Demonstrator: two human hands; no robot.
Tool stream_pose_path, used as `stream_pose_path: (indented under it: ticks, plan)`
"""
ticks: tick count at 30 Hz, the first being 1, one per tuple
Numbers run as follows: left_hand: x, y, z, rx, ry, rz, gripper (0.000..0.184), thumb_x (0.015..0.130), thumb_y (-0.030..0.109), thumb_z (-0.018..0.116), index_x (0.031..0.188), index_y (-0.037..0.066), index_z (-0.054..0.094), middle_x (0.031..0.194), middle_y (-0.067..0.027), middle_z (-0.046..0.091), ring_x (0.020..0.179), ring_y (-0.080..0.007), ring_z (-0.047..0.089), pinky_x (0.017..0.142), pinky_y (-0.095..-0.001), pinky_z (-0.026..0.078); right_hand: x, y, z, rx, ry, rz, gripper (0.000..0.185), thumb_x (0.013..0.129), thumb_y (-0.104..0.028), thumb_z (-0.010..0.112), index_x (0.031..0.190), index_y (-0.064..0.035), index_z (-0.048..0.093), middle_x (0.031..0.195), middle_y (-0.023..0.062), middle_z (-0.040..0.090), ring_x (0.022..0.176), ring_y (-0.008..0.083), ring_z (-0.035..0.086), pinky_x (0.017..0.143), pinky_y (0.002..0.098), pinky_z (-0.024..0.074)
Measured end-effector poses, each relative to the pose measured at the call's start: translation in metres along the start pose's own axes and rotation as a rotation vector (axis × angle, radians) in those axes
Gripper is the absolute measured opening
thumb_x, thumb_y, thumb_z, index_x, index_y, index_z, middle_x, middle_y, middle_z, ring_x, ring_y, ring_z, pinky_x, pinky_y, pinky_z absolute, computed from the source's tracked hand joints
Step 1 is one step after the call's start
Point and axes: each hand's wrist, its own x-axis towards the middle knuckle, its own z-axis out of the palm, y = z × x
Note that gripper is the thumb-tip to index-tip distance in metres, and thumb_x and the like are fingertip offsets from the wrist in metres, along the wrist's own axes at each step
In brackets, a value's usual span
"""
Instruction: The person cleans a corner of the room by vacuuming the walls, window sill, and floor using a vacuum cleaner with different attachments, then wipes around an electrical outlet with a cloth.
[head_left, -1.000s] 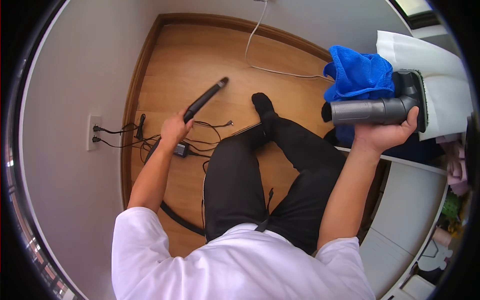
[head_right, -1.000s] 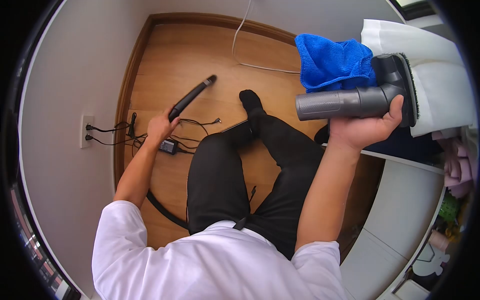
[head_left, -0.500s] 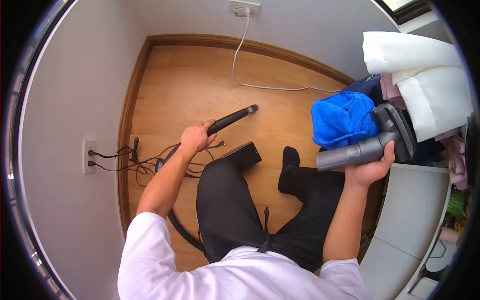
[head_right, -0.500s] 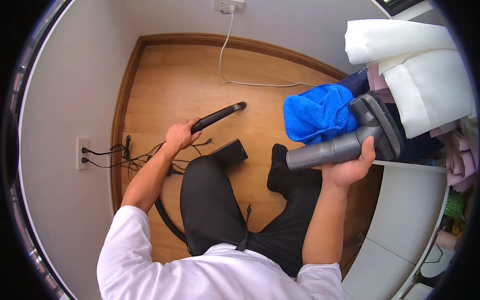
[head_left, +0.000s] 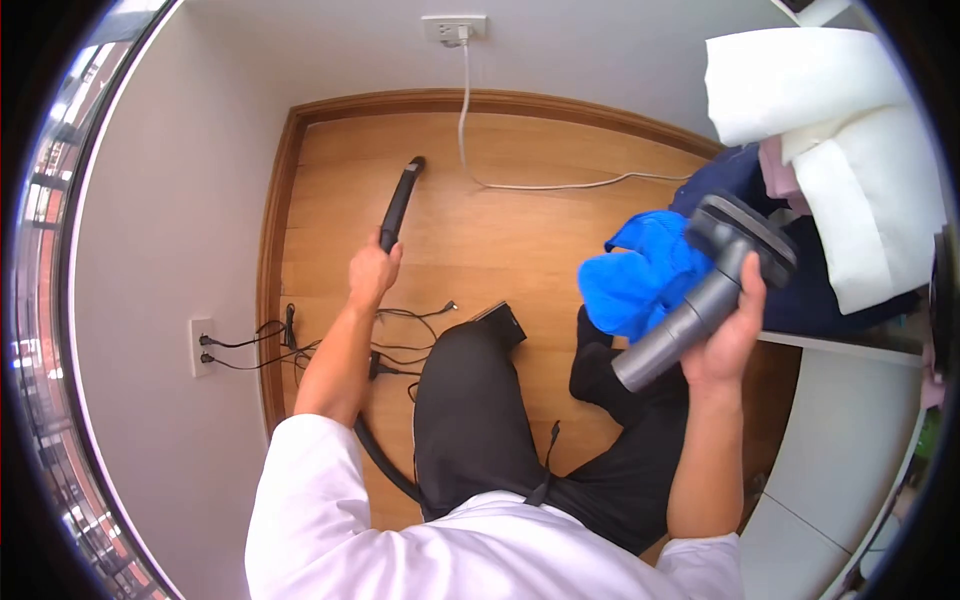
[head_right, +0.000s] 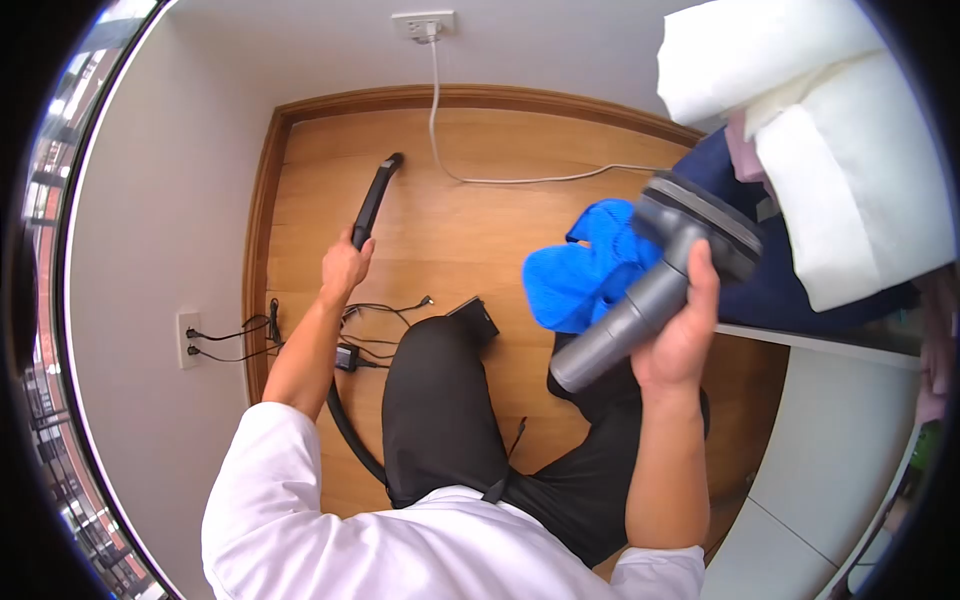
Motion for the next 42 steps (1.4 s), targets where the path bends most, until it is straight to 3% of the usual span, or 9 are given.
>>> stream_pose_path:
  ticks: [3, 9, 11, 15, 26, 31, 37, 41, 42]
  plan:
    - [-0.06, 0.017, -0.07, 0.004, -0.036, 0.147, 0.057, 0.093, 0.051, 0.062, 0.136, 0.013, 0.061, 0.105, -0.0232, 0.073, 0.098, -0.0434, 0.069, 0.086, -0.0504, 0.055, 0.023, 0.015, 0.001, 0.096, 0.017, 0.243, 0.055, 0.097, -0.059, 0.058, 0.12, -0.0091, 0.059, 0.101, 0.0045, 0.065, 0.089, 0.0175, 0.065, 0.084, 0.0346, 0.0544]
    - [-0.226, -0.003, -0.193, -0.473, 0.18, 0.136, 0.053, 0.093, 0.03, 0.071, 0.136, 0.0, 0.059, 0.097, -0.0183, 0.07, 0.083, -0.0301, 0.069, 0.075, -0.0375, 0.055, 0.069, 0.041, -0.003, 0.169, 0.363, 0.319, 0.053, 0.094, -0.059, 0.059, 0.116, -0.0113, 0.06, 0.111, 0.0112, 0.064, 0.103, 0.028, 0.063, 0.099, 0.0489, 0.0496]
    - [-0.255, -0.033, -0.216, -0.428, 0.34, 0.486, 0.057, 0.093, 0.036, 0.073, 0.133, -0.002, 0.06, 0.097, -0.0194, 0.069, 0.083, -0.0314, 0.068, 0.073, -0.0372, 0.054, 0.078, 0.046, -0.001, 0.138, 0.396, 0.301, 0.055, 0.093, -0.061, 0.058, 0.116, -0.011, 0.061, 0.113, 0.0122, 0.064, 0.107, 0.0287, 0.062, 0.101, 0.051, 0.0477]
    - [-0.295, -0.043, -0.231, -0.45, 0.327, 0.737, 0.061, 0.091, 0.043, 0.075, 0.13, 0.0, 0.06, 0.101, -0.0218, 0.069, 0.082, -0.0349, 0.069, 0.07, -0.0405, 0.056, 0.076, 0.057, 0.014, 0.22, 0.255, 0.455, 0.053, 0.094, -0.058, 0.059, 0.119, -0.0113, 0.058, 0.116, 0.0128, 0.062, 0.111, 0.03, 0.061, 0.103, 0.0512, 0.0478]
    - [-0.313, -0.056, -0.23, -0.16, 0.262, 0.871, 0.062, 0.081, 0.04, 0.085, 0.125, 0.004, 0.06, 0.1, -0.0173, 0.07, 0.081, -0.0338, 0.069, 0.069, -0.0408, 0.058, 0.061, 0.084, 0.045, 0.218, 0.144, 0.43, 0.051, 0.092, -0.055, 0.064, 0.115, -0.0097, 0.058, 0.111, 0.0143, 0.063, 0.102, 0.03, 0.064, 0.1, 0.0501, 0.0505]
    - [-0.33, -0.021, -0.215, -0.135, 0.305, 0.548, 0.062, 0.068, 0.022, 0.093, 0.119, 0.006, 0.063, 0.101, -0.0162, 0.072, 0.084, -0.0331, 0.072, 0.075, -0.0395, 0.058, 0.047, 0.073, 0.059, 0.166, -0.107, 0.421, 0.04, 0.089, -0.039, 0.065, 0.11, -0.0045, 0.062, 0.102, 0.0131, 0.068, 0.094, 0.0296, 0.067, 0.096, 0.0449, 0.0537]
    - [-0.348, 0.013, -0.204, -0.57, -0.478, 0.11, 0.064, 0.073, 0.039, 0.087, 0.121, 0.002, 0.064, 0.098, -0.0184, 0.073, 0.094, -0.0337, 0.073, 0.086, -0.0403, 0.057, 0.046, 0.053, 0.063, 0.377, -0.362, 0.305, 0.044, 0.09, -0.033, 0.06, 0.119, 0.0004, 0.063, 0.109, 0.0178, 0.072, 0.098, 0.0327, 0.071, 0.093, 0.0447, 0.058]
    - [-0.354, 0.013, -0.167, -0.619, -0.534, 0.046, 0.066, 0.072, 0.033, 0.088, 0.124, 0.001, 0.062, 0.101, -0.0181, 0.073, 0.093, -0.0316, 0.072, 0.087, -0.0384, 0.055, 0.051, 0.068, 0.069, 0.342, -0.341, 0.305, 0.047, 0.092, -0.039, 0.06, 0.118, -0.0004, 0.063, 0.109, 0.0173, 0.072, 0.097, 0.0317, 0.071, 0.094, 0.0442, 0.0577]
    - [-0.352, 0.011, -0.16, -0.536, -0.371, 0.104, 0.065, 0.072, 0.031, 0.088, 0.124, 0.001, 0.062, 0.101, -0.0186, 0.073, 0.094, -0.0321, 0.072, 0.086, -0.0388, 0.055, 0.051, 0.076, 0.073, 0.311, -0.32, 0.311, 0.048, 0.093, -0.043, 0.06, 0.117, -0.0011, 0.063, 0.107, 0.0163, 0.072, 0.096, 0.0309, 0.071, 0.094, 0.0437, 0.0575]
